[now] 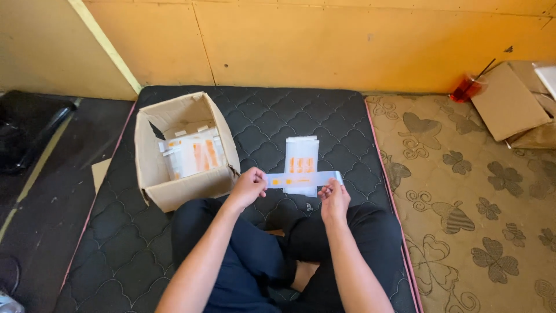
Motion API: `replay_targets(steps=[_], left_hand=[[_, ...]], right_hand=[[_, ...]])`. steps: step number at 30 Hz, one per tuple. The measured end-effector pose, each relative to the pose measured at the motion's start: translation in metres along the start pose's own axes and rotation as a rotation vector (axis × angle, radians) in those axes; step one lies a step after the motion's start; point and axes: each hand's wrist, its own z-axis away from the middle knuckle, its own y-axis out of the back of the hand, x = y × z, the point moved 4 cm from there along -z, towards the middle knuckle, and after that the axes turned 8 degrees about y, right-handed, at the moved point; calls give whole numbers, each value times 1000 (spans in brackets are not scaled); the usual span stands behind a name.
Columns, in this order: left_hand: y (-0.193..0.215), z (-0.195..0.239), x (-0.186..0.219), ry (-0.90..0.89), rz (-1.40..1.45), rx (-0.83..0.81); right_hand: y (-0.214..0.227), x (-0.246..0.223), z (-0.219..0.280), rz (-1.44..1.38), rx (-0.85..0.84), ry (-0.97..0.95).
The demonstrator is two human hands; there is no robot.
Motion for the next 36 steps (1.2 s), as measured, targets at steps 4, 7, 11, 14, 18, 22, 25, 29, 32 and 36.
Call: replay_targets(steps=[4,7,11,14,18,22,25,29,32,36], left_hand=[[4,17,40,-82,-228,-78],[2,36,66,-103,-422,-143],[-19,52,77,-122,-386,-459],[-46,35,48,-123,-248,-711],[-66,20,29,-150,-385,-827],[-50,7,55,-178,-752,-693],[-48,-25,59,-198,-294,-408],[-42,-51,63,-152,48,-173],[-51,-74,56,-115,101,-136],[-54,-90,49,-149,231,-28]], right_hand=[[-13,-6,-15,-20,35,24],[-27,-11,-24,-40,44,16],[-50,-27,-31,13,46,57],[-57,-22,-51,140,31,114],[-81,-28,-30,270,-119,129],[-106,-32,3,289,-200,93],[-104,-18,6,320,-376,55],[-102,-14,14,409,-482,77],[-101,-14,9,404,-466,98],[-90,-11,11,506,-462,94]])
